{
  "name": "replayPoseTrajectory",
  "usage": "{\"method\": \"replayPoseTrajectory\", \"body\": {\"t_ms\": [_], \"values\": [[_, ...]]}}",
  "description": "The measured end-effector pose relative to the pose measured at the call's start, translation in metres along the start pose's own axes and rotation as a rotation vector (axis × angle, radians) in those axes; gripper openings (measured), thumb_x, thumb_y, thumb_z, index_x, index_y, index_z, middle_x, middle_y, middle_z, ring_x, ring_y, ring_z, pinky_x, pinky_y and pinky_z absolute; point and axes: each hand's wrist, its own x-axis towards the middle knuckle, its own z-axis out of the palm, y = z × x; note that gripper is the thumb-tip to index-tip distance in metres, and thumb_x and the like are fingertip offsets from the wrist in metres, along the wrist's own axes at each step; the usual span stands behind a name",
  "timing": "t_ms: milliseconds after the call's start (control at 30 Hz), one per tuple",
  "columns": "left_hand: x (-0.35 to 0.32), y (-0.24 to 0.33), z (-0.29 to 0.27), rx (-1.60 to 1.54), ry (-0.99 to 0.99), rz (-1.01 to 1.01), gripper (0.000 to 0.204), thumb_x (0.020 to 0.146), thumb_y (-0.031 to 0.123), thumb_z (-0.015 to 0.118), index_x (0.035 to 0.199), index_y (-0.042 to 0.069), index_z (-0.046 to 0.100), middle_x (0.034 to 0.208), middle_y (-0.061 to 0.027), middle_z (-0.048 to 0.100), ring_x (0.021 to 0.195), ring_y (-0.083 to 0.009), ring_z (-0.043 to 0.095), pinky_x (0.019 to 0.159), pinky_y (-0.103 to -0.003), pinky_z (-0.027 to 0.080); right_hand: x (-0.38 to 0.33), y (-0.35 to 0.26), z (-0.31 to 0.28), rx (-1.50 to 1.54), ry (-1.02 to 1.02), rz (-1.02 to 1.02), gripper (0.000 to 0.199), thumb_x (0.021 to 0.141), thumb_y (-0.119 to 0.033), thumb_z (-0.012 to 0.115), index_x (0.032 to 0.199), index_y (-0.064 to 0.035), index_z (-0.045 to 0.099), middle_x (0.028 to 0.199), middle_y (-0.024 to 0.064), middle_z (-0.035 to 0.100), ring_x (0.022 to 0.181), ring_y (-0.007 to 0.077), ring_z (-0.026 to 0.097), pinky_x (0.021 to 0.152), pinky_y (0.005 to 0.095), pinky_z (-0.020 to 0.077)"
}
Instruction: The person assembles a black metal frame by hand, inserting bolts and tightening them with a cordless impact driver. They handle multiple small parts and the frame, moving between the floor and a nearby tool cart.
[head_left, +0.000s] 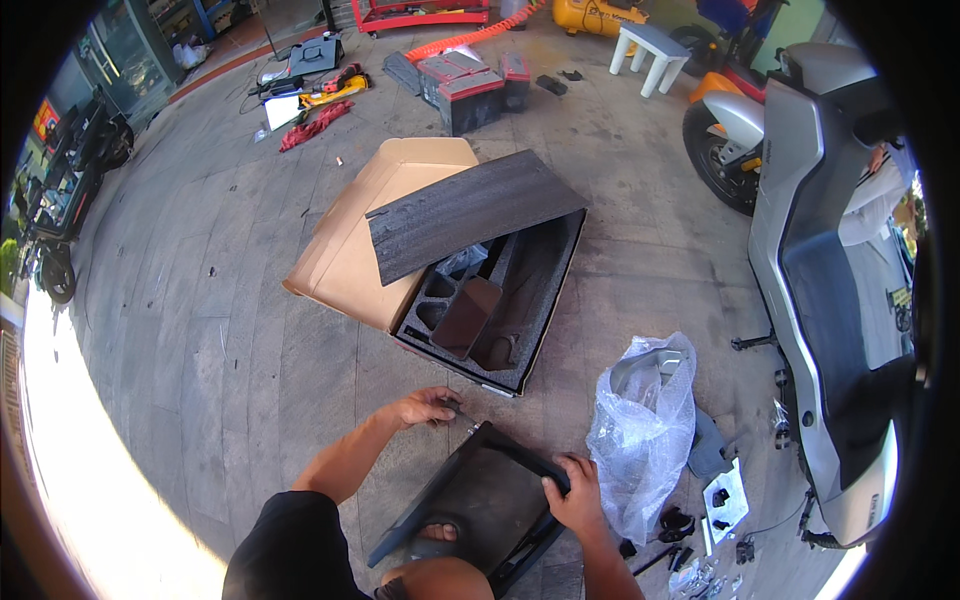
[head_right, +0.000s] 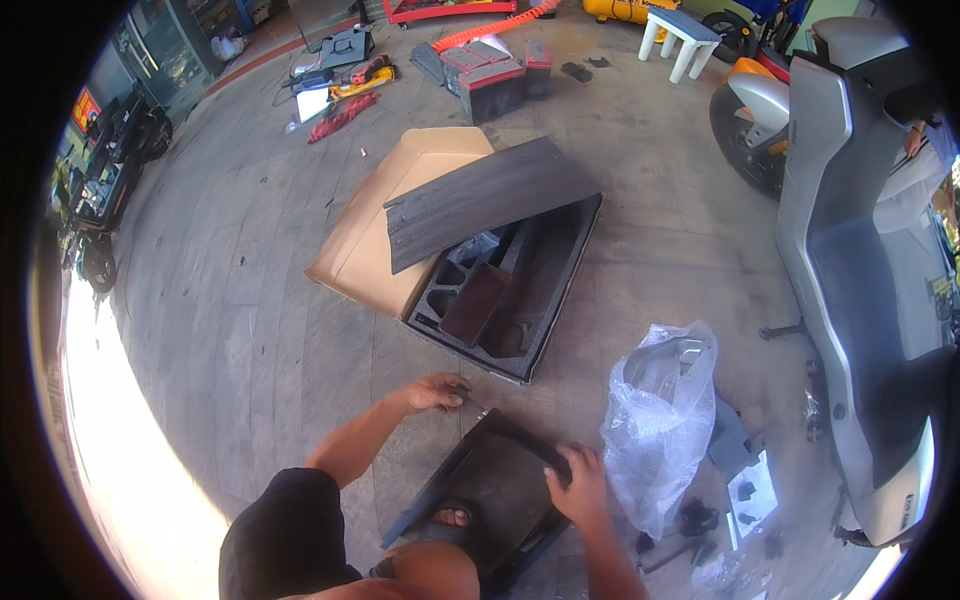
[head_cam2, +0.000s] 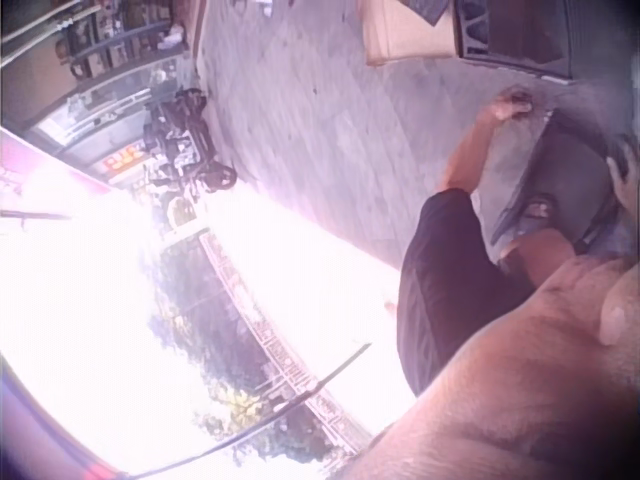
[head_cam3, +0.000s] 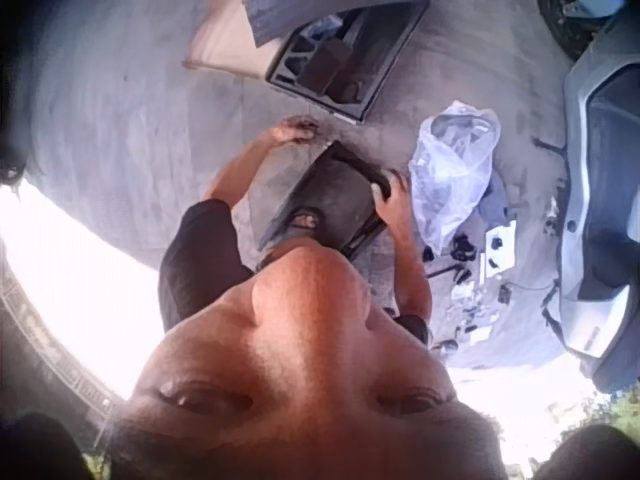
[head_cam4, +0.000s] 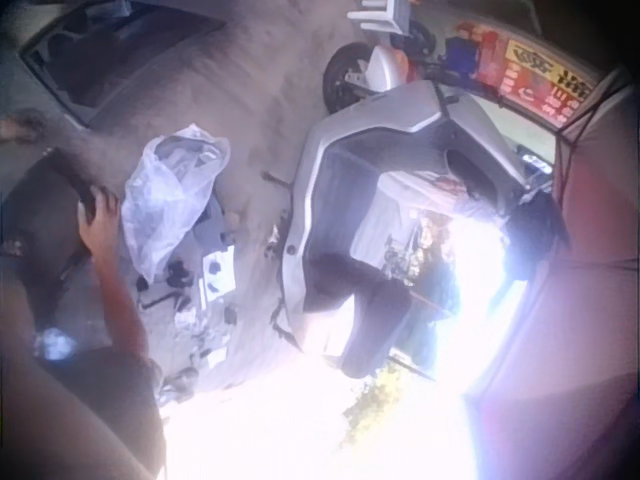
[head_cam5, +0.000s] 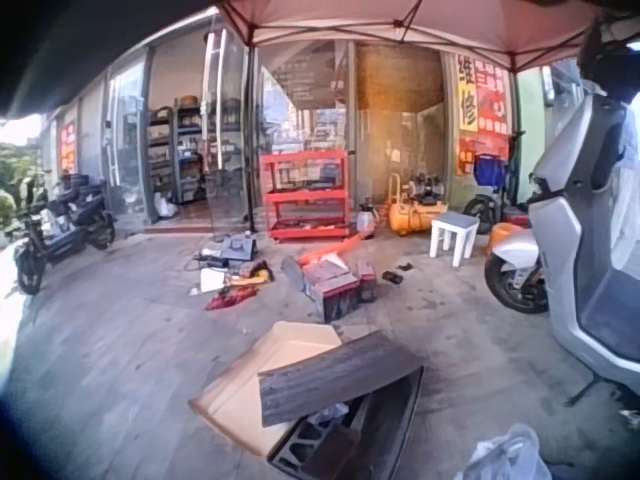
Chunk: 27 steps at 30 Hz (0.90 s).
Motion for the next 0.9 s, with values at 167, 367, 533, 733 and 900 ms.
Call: {"method": "replayPoseTrajectory", "body": {"t_ms": [167, 367, 533, 733, 900], "values": [[0.002, -0.007, 0.001, -0.033, 0.257, -0.127, 0.041, 0.084, 0.031, 0.071, 0.110, 0.001, 0.061, 0.084, -0.0046, 0.064, 0.071, -0.0147, 0.058, 0.061, -0.027, 0.048, -0.008, -0.006, -0.041, -0.026, -0.137, -0.047, 0.036, 0.076, -0.016, 0.070, 0.108, -0.0053, 0.059, 0.109, 0.0146, 0.058, 0.101, 0.0341, 0.054, 0.087, 0.0438, 0.0443], [0.008, -0.013, -0.006, -0.122, 0.230, -0.125, 0.022, 0.086, 0.028, 0.069, 0.094, 0.009, 0.062, 0.076, -0.0030, 0.060, 0.066, -0.0148, 0.056, 0.059, -0.029, 0.047, -0.081, 0.032, -0.086, -0.165, -0.445, 0.025, 0.040, 0.080, -0.028, 0.066, 0.113, -0.0081, 0.054, 0.107, 0.0130, 0.056, 0.101, 0.0343, 0.055, 0.086, 0.0448, 0.0452], [0.015, -0.012, -0.007, -0.121, 0.093, -0.032, 0.025, 0.087, 0.033, 0.066, 0.095, 0.010, 0.061, 0.082, -0.0025, 0.062, 0.068, -0.0149, 0.053, 0.060, -0.028, 0.042, -0.189, 0.069, -0.135, -0.159, -0.379, 0.246, 0.037, 0.081, -0.031, 0.066, 0.107, -0.0062, 0.057, 0.100, 0.0140, 0.059, 0.098, 0.0341, 0.057, 0.082, 0.0456, 0.0467], [0.026, -0.011, -0.035, -0.054, 0.088, -0.240, 0.046, 0.093, 0.031, 0.054, 0.133, 0.009, 0.048, 0.124, -0.0081, 0.055, 0.099, -0.0224, 0.053, 0.080, -0.031, 0.045, -0.327, 0.096, -0.145, -0.061, -0.074, 0.643, 0.039, 0.083, -0.034, 0.064, 0.110, -0.0069, 0.062, 0.101, 0.0159, 0.065, 0.092, 0.0339, 0.063, 0.081, 0.0427, 0.0497], [0.011, -0.002, -0.017, -0.112, 0.249, -0.247, 0.039, 0.096, 0.023, 0.045, 0.131, 0.007, 0.046, 0.128, -0.0095, 0.050, 0.117, -0.0256, 0.046, 0.098, -0.036, 0.039, -0.458, 0.105, -0.115, 0.239, 0.267, 0.921, 0.035, 0.084, -0.025, 0.064, 0.111, -0.0037, 0.061, 0.096, 0.0154, 0.066, 0.084, 0.0293, 0.065, 0.075, 0.0386, 0.0521]]}}
